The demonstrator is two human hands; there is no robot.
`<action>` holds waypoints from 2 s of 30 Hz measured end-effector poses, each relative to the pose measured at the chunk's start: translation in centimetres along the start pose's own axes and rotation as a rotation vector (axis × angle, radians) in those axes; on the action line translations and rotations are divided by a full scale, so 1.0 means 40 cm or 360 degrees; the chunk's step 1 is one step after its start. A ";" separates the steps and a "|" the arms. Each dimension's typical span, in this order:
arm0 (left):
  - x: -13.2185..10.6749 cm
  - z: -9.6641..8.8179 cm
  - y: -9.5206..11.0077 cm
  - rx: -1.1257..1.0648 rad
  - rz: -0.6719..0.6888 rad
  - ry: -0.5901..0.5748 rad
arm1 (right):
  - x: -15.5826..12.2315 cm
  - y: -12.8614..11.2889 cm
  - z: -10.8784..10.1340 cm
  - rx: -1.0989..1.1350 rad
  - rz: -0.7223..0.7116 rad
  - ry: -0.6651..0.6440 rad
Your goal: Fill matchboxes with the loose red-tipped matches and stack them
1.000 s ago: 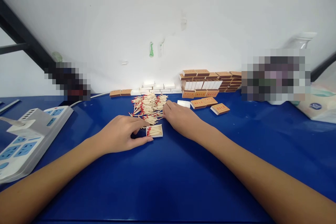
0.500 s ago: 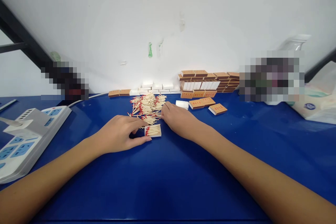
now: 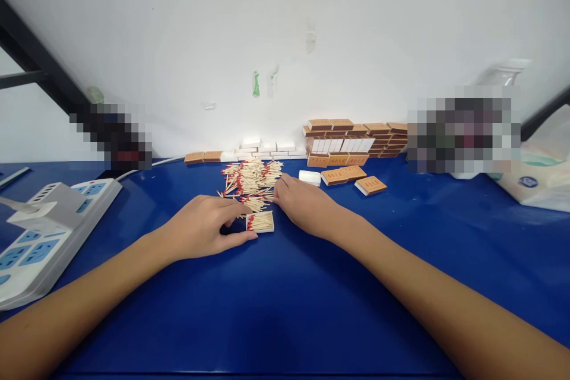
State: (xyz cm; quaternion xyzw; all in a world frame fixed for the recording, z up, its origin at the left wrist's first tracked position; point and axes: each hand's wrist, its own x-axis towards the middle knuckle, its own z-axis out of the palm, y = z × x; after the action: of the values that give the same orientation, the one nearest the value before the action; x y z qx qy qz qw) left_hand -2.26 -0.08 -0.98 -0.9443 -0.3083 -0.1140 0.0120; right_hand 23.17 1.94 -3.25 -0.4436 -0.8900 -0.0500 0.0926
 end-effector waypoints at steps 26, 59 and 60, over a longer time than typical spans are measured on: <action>-0.001 0.005 -0.008 0.0009 -0.0003 0.0040 | -0.016 0.029 -0.061 0.0254 0.0132 0.0206; 0.004 -0.002 -0.015 -0.0032 -0.0070 -0.0001 | -0.053 -0.046 -0.094 0.0862 -0.0075 -0.0310; 0.004 -0.002 -0.014 -0.0031 -0.0071 0.0000 | -0.053 -0.047 -0.095 0.0835 -0.0073 -0.0312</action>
State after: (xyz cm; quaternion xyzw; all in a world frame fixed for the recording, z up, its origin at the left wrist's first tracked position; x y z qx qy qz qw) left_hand -2.50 0.46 -0.89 -0.9373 -0.3283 -0.1173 0.0003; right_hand 23.40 -1.50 -0.01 -0.3870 -0.8870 0.2232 0.1167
